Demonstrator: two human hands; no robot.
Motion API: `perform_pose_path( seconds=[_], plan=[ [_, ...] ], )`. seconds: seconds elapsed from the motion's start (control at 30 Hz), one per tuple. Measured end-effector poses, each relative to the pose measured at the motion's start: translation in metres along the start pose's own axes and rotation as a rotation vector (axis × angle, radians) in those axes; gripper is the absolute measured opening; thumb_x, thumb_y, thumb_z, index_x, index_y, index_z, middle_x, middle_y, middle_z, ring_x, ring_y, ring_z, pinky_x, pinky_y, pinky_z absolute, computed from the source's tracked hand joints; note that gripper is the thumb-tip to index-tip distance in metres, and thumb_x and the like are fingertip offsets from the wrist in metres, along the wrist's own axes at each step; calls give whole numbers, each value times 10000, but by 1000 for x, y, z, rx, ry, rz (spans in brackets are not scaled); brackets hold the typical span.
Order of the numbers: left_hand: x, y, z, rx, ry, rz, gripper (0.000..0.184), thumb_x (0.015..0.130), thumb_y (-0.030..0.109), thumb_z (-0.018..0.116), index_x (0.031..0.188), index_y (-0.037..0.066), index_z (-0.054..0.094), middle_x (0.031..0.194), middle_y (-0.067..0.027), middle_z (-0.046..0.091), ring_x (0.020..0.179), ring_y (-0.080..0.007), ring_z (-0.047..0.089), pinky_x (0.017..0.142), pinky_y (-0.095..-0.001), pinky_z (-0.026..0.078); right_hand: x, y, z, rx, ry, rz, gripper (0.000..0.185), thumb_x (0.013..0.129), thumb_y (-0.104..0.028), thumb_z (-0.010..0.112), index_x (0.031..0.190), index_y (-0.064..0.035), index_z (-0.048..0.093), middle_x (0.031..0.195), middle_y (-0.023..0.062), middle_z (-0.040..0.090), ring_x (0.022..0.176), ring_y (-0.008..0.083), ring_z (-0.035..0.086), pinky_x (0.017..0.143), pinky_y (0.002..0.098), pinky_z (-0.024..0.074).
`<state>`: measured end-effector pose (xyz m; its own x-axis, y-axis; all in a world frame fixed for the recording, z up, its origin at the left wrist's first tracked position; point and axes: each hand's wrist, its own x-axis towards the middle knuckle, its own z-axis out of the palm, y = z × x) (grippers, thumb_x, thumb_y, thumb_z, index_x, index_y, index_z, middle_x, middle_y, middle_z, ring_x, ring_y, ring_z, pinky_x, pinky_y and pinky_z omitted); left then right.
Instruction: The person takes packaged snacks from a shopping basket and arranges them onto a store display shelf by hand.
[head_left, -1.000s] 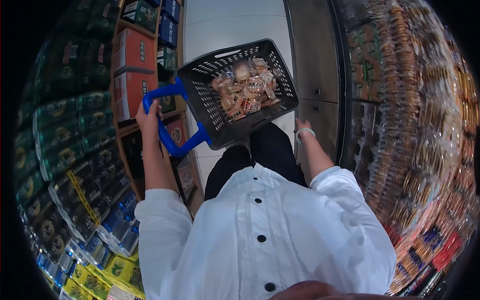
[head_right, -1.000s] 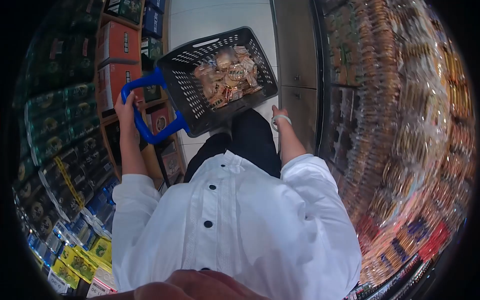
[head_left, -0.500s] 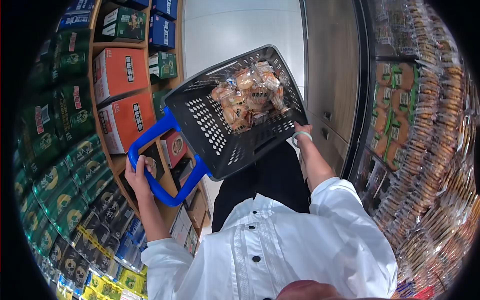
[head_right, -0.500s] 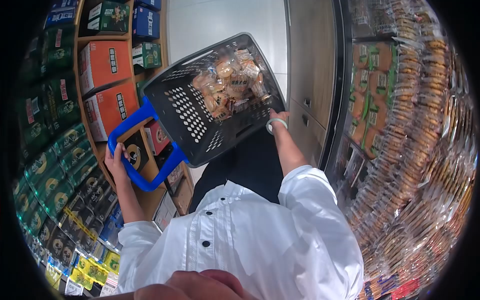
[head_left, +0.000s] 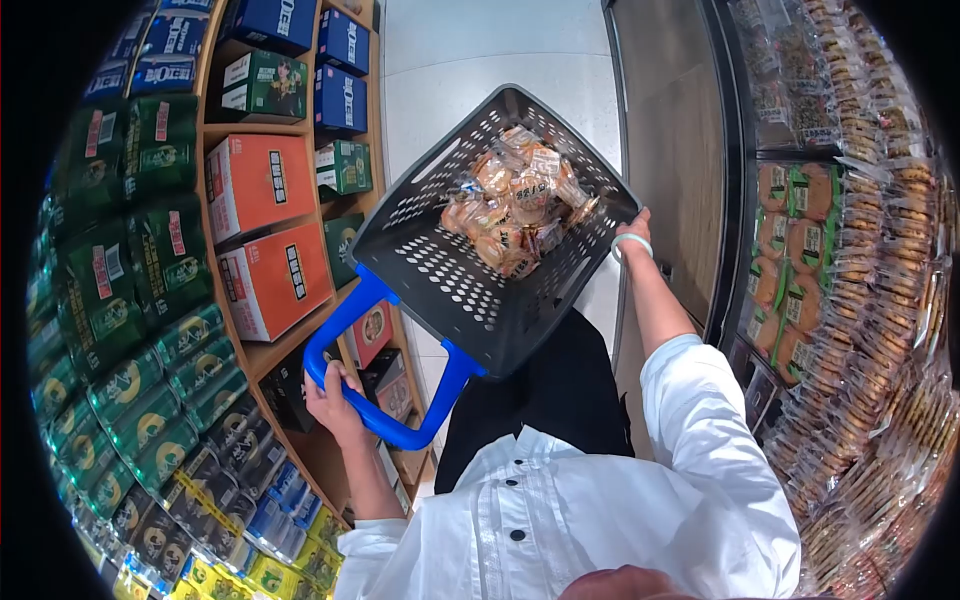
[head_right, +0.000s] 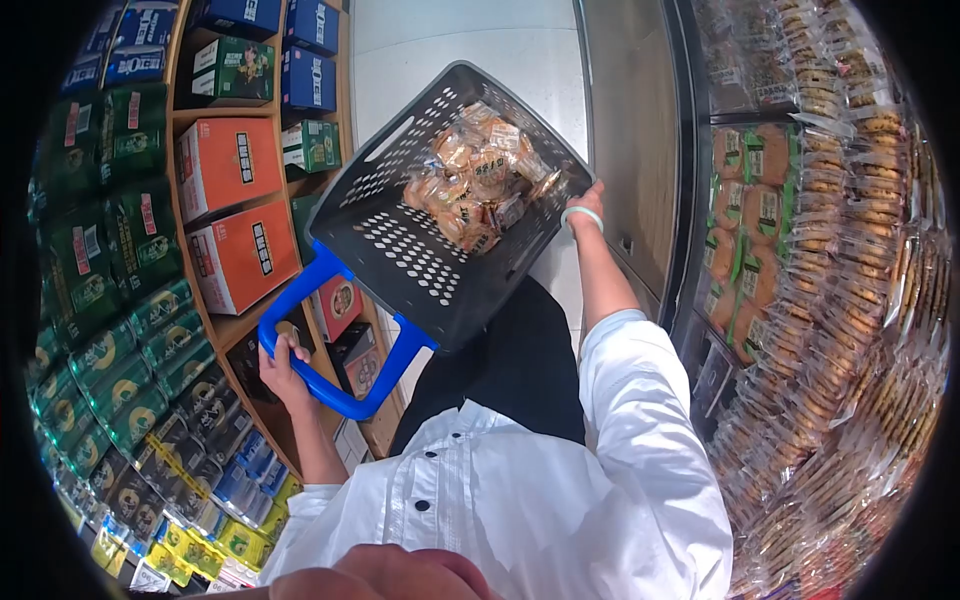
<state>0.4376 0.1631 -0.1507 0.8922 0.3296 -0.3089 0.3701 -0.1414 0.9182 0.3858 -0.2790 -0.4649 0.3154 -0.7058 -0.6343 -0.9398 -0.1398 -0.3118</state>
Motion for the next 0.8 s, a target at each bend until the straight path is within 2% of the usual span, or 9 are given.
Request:
perform_pose_path(
  seconds=[0.1,0.23,0.33,0.37,0.47,0.5,0.63,0.73,0.8],
  plan=[
    [16,-4,1,-40,-44,38,154,941,110,538,1060,13,547,807,-48,551,584,-80,510,499,-204,405,16,-20,-3,46,-15,-41,722,806,-106,569,1439,-31,229,1209,267,583,1137,376,579,976,402,462],
    [56,10,19,-24,-29,55,151,949,125,541,1050,12,549,810,-48,557,596,-81,513,506,-208,407,39,-46,-8,11,-75,-103,607,824,-135,572,1340,-19,274,1188,278,583,1123,387,583,973,428,451],
    [86,24,34,15,-34,70,133,954,136,541,1023,22,552,812,-43,568,604,-79,516,513,-216,414,54,-77,-2,-119,-55,-111,590,851,-169,567,1310,-34,222,1159,291,589,1113,403,584,964,440,452],
    [93,28,38,16,-46,76,129,954,140,542,1015,26,553,810,-40,570,607,-78,518,518,-217,417,57,-85,-4,-149,-90,-129,633,880,-214,565,1324,-29,154,1135,303,595,1098,418,587,959,445,460],
    [104,33,44,17,-71,81,122,955,152,546,993,37,554,804,-34,575,614,-75,523,534,-217,428,61,-105,-8,-197,-93,-82,636,910,-264,556,1361,4,194,1189,301,579,1132,421,566,979,436,451],
    [107,33,45,15,-74,84,121,955,157,547,988,40,554,801,-32,575,614,-74,525,537,-216,431,65,-106,-6,-206,-75,-120,591,906,-286,568,1286,20,235,1138,316,596,1090,435,586,956,453,466],
    [107,36,51,-7,-61,83,137,949,162,550,1000,37,571,790,-31,585,616,-73,531,548,-215,440,62,-94,0,-241,-2,-161,570,881,-350,596,1188,16,284,1089,337,603,1057,439,603,937,461,475],
    [109,40,58,-14,-51,71,156,945,156,552,1023,25,586,794,-35,600,617,-71,533,551,-216,439,50,-77,1,-307,-53,-129,629,884,-445,563,1239,52,413,1176,314,583,1147,414,558,997,437,433],
    [112,43,59,-7,-71,73,158,944,155,554,1025,25,588,798,-38,603,618,-71,535,554,-213,438,33,-68,-4,-269,-106,-147,613,886,-467,556,1239,28,483,1220,283,574,1181,397,537,1018,430,415]
  ],
)
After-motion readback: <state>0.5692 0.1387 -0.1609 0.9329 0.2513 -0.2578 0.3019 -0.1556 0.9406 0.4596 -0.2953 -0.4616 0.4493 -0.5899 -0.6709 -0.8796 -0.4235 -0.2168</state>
